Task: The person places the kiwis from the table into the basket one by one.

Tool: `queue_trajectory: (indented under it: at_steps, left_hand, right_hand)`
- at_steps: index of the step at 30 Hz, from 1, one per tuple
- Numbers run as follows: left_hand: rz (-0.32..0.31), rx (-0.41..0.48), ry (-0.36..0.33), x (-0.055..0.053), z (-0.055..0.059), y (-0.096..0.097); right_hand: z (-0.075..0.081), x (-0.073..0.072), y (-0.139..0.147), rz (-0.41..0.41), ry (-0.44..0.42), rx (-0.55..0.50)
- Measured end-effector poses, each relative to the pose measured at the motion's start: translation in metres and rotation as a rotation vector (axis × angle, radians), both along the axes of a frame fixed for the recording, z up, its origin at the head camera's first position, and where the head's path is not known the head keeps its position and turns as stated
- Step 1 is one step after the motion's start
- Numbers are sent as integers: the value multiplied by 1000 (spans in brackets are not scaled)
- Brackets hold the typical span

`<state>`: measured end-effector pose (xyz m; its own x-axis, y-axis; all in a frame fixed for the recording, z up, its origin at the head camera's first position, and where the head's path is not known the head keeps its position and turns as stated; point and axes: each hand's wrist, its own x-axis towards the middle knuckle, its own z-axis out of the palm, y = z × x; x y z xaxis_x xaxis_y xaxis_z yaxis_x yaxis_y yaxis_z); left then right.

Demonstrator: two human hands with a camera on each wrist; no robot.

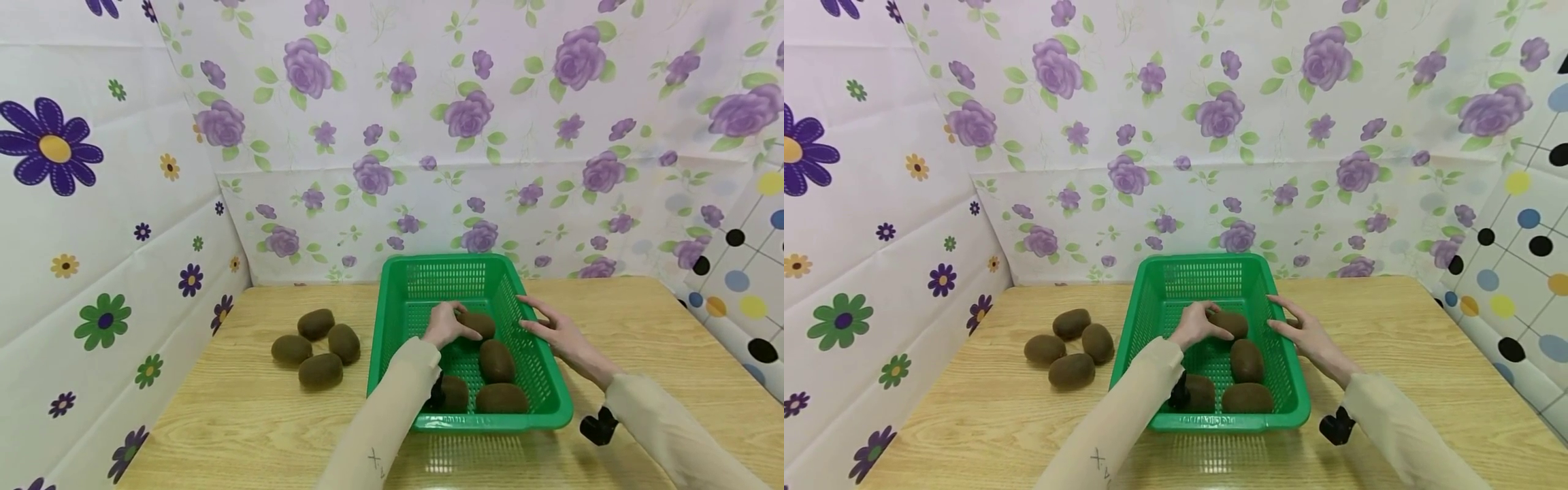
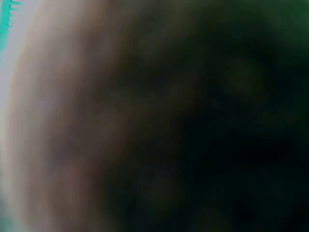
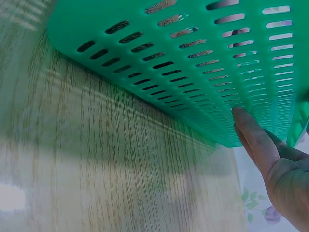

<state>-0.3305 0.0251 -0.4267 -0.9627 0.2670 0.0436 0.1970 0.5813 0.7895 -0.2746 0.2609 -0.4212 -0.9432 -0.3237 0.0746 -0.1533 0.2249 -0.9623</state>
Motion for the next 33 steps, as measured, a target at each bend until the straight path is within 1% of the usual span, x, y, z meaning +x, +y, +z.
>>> queue_trajectory:
  at_steps: [1,6,13,17,20,25,29,33]
  left_hand:
    - [3,-11,-27,6,8,0]
    - [-13,-37,-43,7,6,0]
    - [-66,74,-169,6,3,-1]
    - [-75,80,-204,7,5,-1]
    - [-80,62,-197,7,8,-1]
    - [-78,11,-142,7,15,-2]
    - [-53,18,-122,8,21,-3]
    - [-35,34,-88,9,30,-5]
  right_hand:
    - [0,0,0,2,1,7]
    - [0,0,0,-5,5,23]
    - [0,0,1,2,10,24]
    - [0,0,0,-1,6,2]
    - [0,0,-2,-6,1,-15]
    - [1,0,-3,-10,4,-20]
    - [2,2,-4,-6,3,-26]
    - [3,3,-3,1,3,-32]
